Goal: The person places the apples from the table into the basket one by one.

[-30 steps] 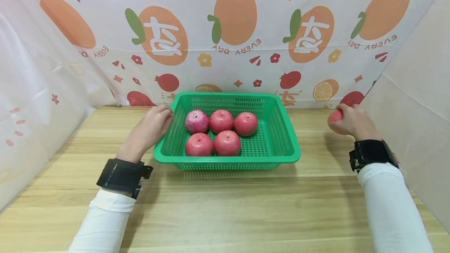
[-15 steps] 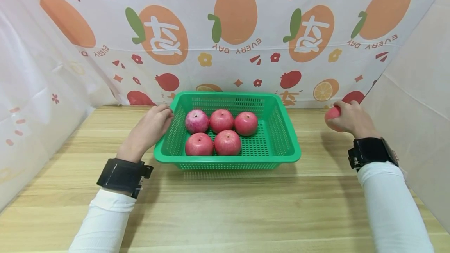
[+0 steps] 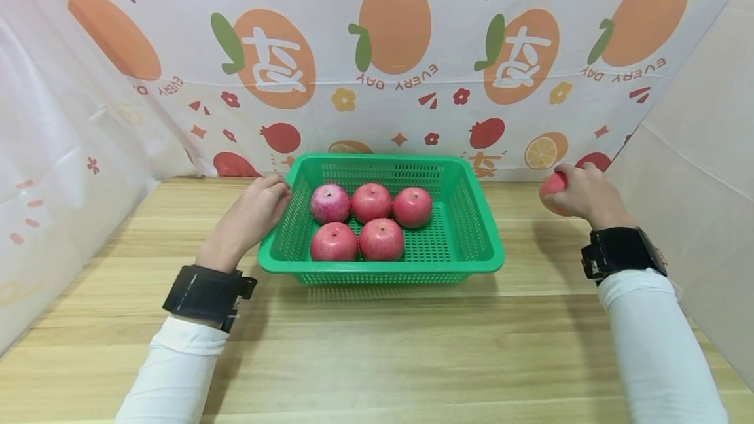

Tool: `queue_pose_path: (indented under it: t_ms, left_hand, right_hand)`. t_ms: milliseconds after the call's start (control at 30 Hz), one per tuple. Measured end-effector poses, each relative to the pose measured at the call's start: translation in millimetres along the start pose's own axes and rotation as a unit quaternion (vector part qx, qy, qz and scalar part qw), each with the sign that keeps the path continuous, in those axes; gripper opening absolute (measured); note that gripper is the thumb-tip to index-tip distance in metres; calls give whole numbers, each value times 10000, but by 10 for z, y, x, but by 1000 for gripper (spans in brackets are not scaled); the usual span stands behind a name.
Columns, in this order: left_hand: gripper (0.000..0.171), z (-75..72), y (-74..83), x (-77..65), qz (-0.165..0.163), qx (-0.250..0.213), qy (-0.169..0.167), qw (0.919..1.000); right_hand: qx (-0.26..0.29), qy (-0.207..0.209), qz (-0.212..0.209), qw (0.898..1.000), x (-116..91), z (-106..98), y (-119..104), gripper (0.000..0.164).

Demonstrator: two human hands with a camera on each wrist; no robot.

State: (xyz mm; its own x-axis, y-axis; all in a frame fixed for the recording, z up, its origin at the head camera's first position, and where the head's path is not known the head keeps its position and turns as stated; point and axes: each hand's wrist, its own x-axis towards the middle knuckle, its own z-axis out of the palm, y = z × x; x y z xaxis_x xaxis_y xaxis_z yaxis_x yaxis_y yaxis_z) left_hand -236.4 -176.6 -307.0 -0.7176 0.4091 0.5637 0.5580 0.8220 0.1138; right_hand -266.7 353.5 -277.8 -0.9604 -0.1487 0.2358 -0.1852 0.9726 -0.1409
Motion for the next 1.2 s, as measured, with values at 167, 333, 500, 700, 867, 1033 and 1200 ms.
queue_pose_path:
  t_ms: [167,333,500,700,867,1033,1200]
  left_hand:
    - [7,-15,6,1,-10,6,-35,10000]
    - [8,-16,10,1,-53,-37,-84,9999]
    - [8,-13,10,-12,-52,-26,-89,9999]
    - [7,-15,7,-4,-52,-21,-31,10000]
    - [8,-9,7,-4,-64,-36,-75,9999]
    - [8,-15,12,-6,-78,-38,-92,9999]
    - [8,-23,13,-5,-89,-22,-85,9999]
  right_hand:
    - [5,95,-149,9998,9,-47,-66,53]
    - [155,41,-120,9998,29,-90,-151,56]
    - [274,-2,-27,9996,69,-140,-245,58]
    - [231,103,-130,9996,94,-216,-360,57]
    - [182,112,-174,9996,99,-239,-436,59]
    - [200,145,-319,9992,113,-254,-473,57]
    - [175,174,-399,9989,120,-283,-508,55]
